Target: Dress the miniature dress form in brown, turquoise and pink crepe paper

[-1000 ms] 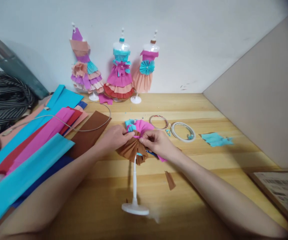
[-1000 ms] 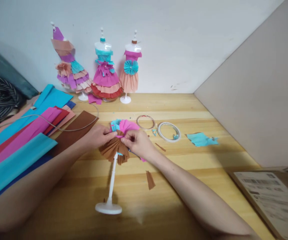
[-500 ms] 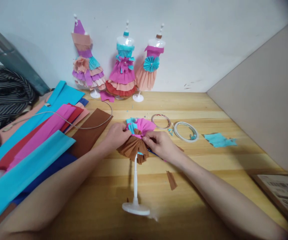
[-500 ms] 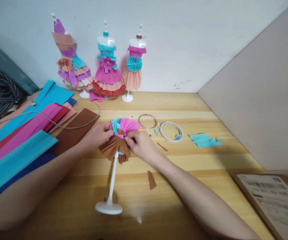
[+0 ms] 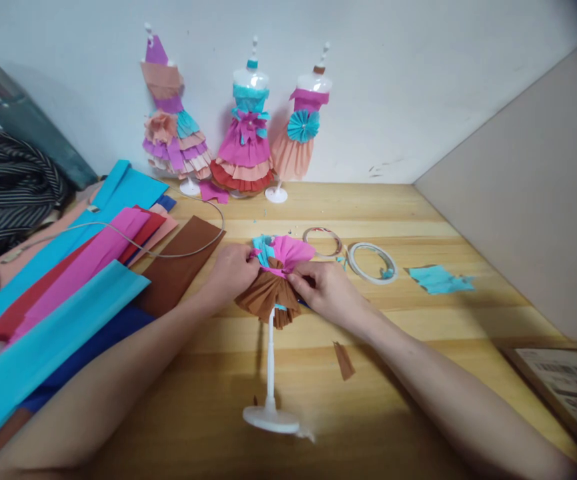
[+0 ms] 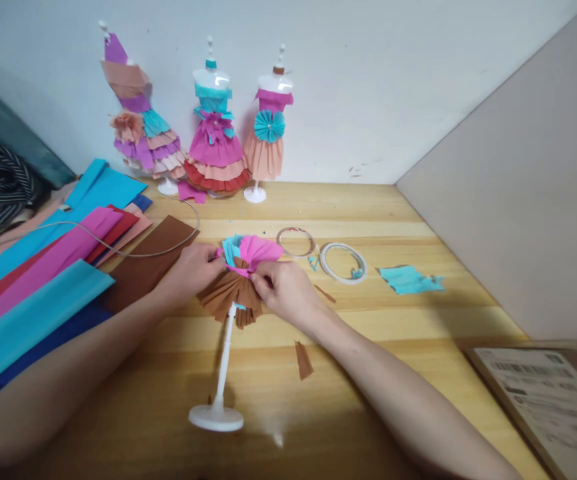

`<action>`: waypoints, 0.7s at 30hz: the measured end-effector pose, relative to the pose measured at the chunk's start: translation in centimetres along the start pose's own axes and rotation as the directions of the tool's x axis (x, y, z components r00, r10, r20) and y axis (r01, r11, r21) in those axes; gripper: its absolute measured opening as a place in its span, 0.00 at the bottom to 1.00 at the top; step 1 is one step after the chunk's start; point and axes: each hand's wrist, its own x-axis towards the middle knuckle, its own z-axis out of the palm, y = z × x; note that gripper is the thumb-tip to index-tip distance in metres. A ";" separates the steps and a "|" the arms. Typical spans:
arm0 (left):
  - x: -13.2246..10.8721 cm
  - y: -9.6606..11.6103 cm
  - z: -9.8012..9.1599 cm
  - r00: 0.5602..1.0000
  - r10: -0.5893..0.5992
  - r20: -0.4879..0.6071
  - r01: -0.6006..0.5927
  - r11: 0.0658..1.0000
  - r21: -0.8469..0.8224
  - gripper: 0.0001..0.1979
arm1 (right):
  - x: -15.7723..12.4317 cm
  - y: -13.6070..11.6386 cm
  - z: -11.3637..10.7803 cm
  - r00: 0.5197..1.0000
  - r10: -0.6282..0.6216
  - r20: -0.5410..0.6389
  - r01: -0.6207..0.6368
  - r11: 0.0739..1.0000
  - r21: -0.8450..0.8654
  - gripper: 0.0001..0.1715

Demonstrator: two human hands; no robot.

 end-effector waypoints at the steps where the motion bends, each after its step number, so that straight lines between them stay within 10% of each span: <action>1: 0.0 0.0 0.0 1.000 0.000 0.001 0.000 1.000 0.007 0.13 | 0.0 0.0 0.0 1.000 -0.003 0.002 0.003 1.000 -0.001 0.17; 21: 0.6 -1.0 -0.8 0.943 -0.092 0.320 0.166 0.963 -0.211 0.24 | 0.0 0.0 0.4 0.975 0.189 0.115 -0.215 0.931 0.294 0.19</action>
